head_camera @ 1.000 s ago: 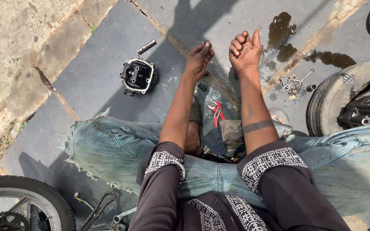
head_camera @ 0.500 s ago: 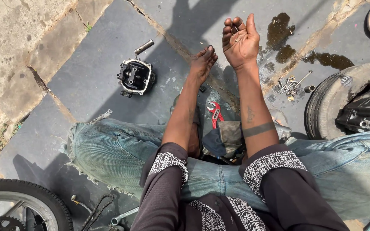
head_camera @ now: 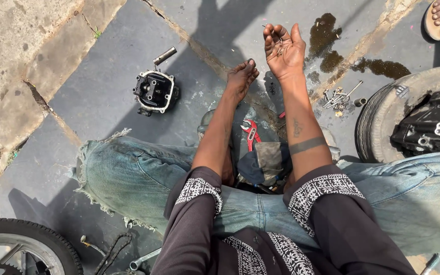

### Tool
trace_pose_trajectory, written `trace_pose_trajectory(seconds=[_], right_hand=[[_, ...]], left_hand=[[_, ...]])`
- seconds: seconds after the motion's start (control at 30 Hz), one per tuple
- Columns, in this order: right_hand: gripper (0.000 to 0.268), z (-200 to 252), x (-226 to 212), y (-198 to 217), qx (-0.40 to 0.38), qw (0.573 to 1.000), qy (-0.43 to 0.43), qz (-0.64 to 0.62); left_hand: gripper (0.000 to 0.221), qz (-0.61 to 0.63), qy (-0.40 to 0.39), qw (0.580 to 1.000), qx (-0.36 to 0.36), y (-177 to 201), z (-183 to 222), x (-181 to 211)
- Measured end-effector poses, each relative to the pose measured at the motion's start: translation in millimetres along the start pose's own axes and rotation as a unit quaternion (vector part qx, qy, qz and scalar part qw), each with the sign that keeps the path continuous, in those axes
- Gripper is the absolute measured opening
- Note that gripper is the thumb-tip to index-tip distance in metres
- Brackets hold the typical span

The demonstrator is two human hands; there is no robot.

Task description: The person sits on the ground repairing a motorcycle engine. They hold and turn a crankshaft assembly, fit a bearing onto its shaft, sort through small fasteners on the pavement, and place parts into the engine casing beside them.

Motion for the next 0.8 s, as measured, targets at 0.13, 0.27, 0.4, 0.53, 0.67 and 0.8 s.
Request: trace_pose_trajectory(seconds=[0.13, 0.27, 0.4, 0.53, 0.67, 0.8], right_hand=[[0.055, -19.4, 15.9, 46.1, 0.030, 0.999, -0.007, -0.037], [0.053, -1.9, 4.0, -9.9, -0.066, 0.992, -0.009, -0.111], [0.054, -9.9, 12.3, -1.4, -0.026, 0.995, -0.006, -0.095], [0.056, -6.1, 13.2, -65.3, -0.109, 0.993, -0.019, -0.052], [0.056, 8.6, 4.7, -150.7, -0.187, 0.982, 0.009, 0.032], [0.052, 35.7, 28.4, -234.7, -0.256, 0.965, -0.046, 0.012]], left_hand=[[0.029, -0.030, 0.017, 0.999, 0.037, -1.8, 4.8, 0.7], [0.029, -0.007, 0.001, 1.000, 0.009, -4.6, 4.2, 3.0], [0.029, -0.022, -0.014, 1.000, 0.003, -13.3, 0.8, 15.7], [0.029, 0.012, -0.045, 0.999, -0.015, -32.7, 22.7, 46.3], [0.026, 0.030, -0.113, 0.993, -0.012, -87.7, 56.5, 130.6], [0.024, -0.163, -0.297, 0.941, -0.020, -144.7, 143.6, 253.7]])
Point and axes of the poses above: each hand's wrist, its own z-axis away from the middle knuckle, its own y-axis out of the back of the hand, x = y × z, the point moved 6 cm from there along -z, towards the middle knuckle, and after that the axes turned 15 degrees about z, right-handed, at the moved point
